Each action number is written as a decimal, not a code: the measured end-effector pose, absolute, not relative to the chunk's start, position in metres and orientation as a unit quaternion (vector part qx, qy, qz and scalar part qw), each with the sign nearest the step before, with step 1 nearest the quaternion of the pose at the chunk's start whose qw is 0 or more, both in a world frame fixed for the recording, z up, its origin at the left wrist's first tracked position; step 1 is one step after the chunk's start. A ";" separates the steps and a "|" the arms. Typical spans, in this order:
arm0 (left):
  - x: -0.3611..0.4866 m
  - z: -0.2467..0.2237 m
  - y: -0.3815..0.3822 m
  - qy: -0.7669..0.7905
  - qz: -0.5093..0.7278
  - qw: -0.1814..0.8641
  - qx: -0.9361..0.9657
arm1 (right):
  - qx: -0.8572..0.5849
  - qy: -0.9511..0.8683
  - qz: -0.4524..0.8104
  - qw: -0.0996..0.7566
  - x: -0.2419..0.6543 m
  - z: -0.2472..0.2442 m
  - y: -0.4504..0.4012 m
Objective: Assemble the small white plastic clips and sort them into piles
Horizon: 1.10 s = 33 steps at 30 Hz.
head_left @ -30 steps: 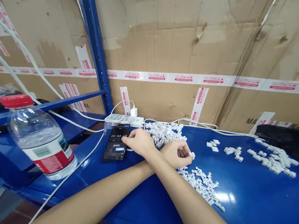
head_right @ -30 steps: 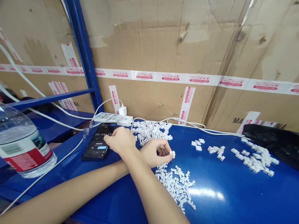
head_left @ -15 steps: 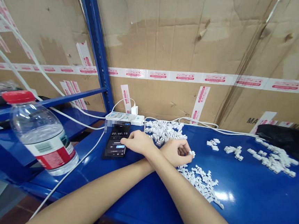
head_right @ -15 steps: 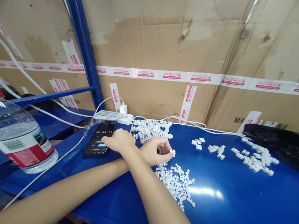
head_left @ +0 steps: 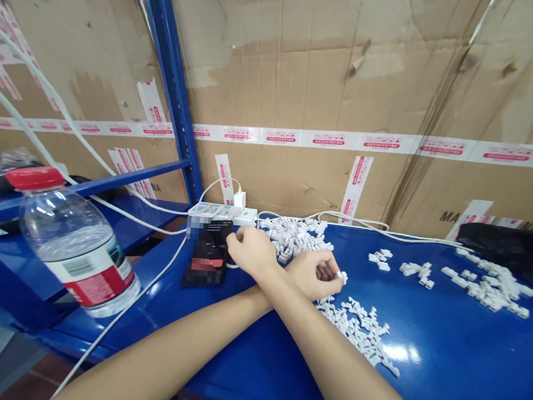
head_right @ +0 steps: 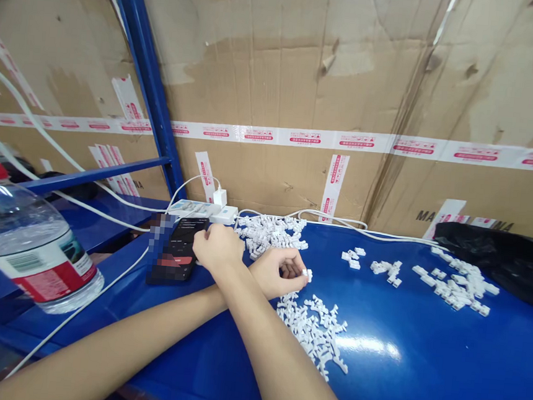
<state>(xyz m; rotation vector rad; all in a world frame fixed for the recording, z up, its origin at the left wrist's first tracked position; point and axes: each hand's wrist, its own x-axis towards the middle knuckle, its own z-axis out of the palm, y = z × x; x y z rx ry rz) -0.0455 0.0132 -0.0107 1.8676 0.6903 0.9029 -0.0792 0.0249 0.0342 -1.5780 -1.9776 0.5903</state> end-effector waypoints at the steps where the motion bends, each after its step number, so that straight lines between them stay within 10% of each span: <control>1: -0.045 -0.011 0.013 0.279 0.368 0.459 0.759 | -0.580 -0.734 0.216 0.280 -0.079 0.035 0.025; 33: -0.044 -0.022 0.021 0.277 0.380 0.474 0.744 | -0.471 -0.835 0.195 0.207 -0.078 0.028 0.035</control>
